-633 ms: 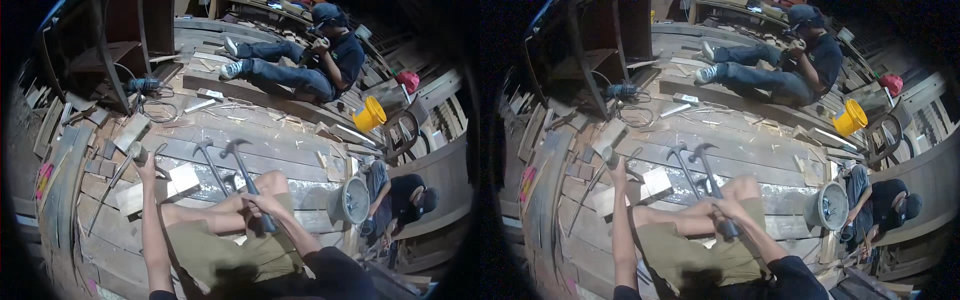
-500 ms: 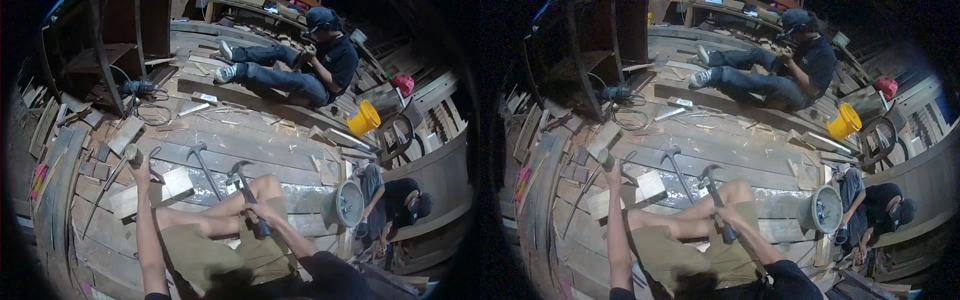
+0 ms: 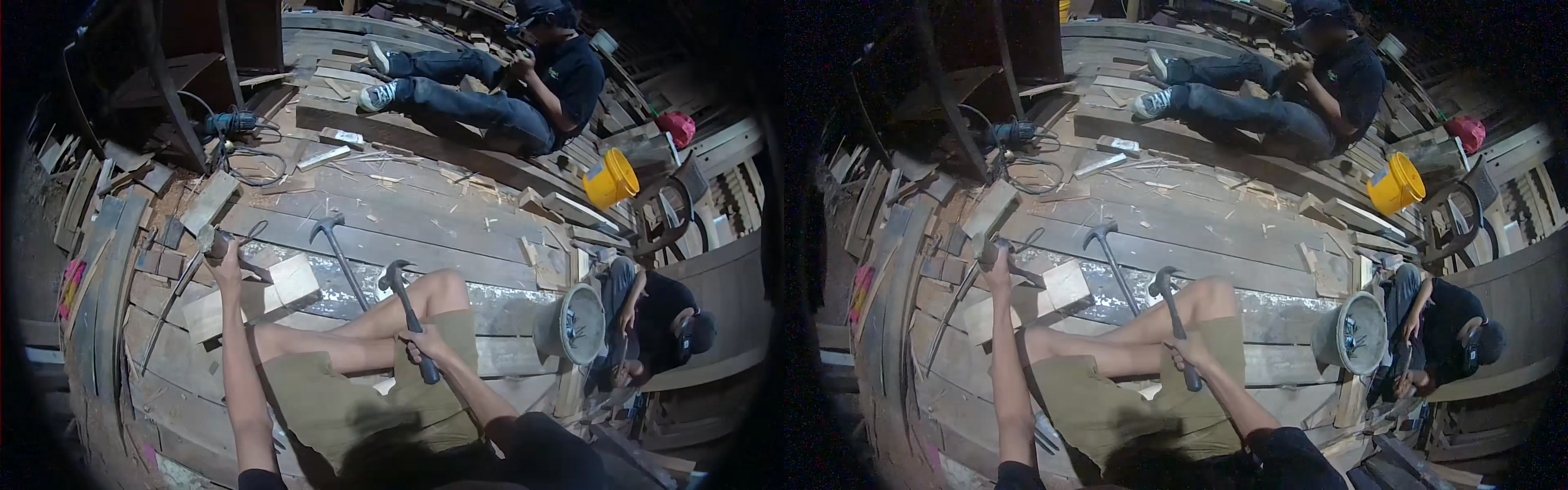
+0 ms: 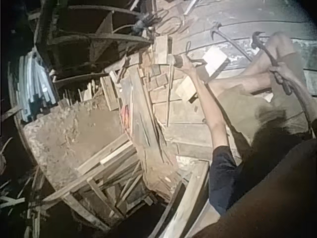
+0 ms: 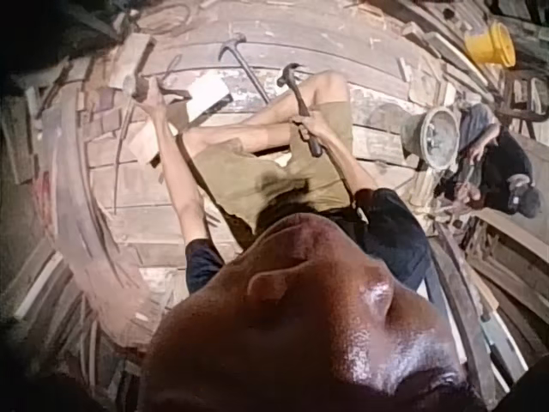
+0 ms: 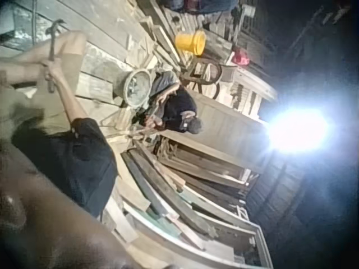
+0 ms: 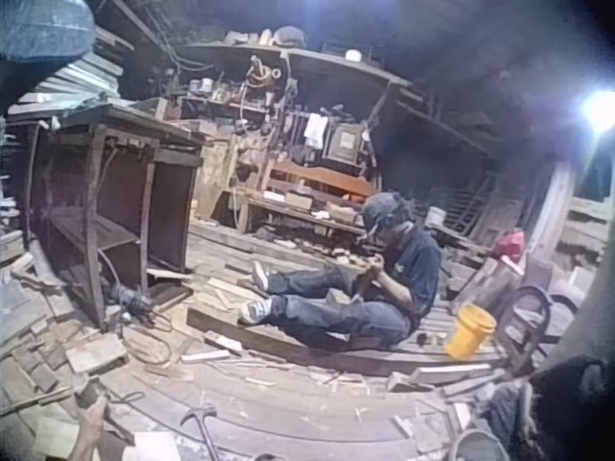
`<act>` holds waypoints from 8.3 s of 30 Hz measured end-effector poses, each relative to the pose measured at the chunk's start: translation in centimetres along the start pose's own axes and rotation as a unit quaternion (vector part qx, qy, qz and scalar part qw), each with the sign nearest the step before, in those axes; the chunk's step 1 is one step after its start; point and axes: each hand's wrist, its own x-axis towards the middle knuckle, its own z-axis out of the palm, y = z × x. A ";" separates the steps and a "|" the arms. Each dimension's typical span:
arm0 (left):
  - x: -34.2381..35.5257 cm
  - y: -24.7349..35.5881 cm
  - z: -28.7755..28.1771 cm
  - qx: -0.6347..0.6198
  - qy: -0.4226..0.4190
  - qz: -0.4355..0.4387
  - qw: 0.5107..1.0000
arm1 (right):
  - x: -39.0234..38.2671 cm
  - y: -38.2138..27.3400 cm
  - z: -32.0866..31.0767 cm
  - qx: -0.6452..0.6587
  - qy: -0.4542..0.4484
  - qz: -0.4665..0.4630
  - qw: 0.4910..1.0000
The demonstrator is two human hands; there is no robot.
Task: Using a hammer and a chisel to carve or shape a block of wood while sitting on a workshop floor.
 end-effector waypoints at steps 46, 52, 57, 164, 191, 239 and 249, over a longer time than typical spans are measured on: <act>-0.9 0.7 1.6 -0.225 0.041 0.063 0.971 | -13.8 -17.6 15.4 -0.254 0.092 -0.343 0.900; -0.6 1.9 1.1 -0.231 -0.017 0.035 0.972 | -12.3 -20.2 19.0 -0.278 -0.106 -0.387 0.873; -0.2 1.0 0.6 -0.096 0.026 0.095 0.990 | -7.5 -16.0 20.0 -0.432 -0.052 -0.277 0.857; -1.2 2.5 4.8 0.045 -0.071 0.133 0.988 | -13.8 -16.6 14.2 -0.234 0.006 -0.338 0.912; -0.9 0.8 -1.7 -0.059 0.042 -0.017 0.997 | -7.2 -5.5 3.7 -0.090 0.018 -0.023 0.996; -0.1 2.1 -0.2 0.001 -0.027 -0.024 0.999 | -1.0 0.2 -0.5 -0.075 -0.007 0.059 0.995; 1.3 2.5 1.1 0.022 -0.046 -0.042 0.998 | -1.1 0.2 -0.3 -0.069 -0.030 0.044 0.996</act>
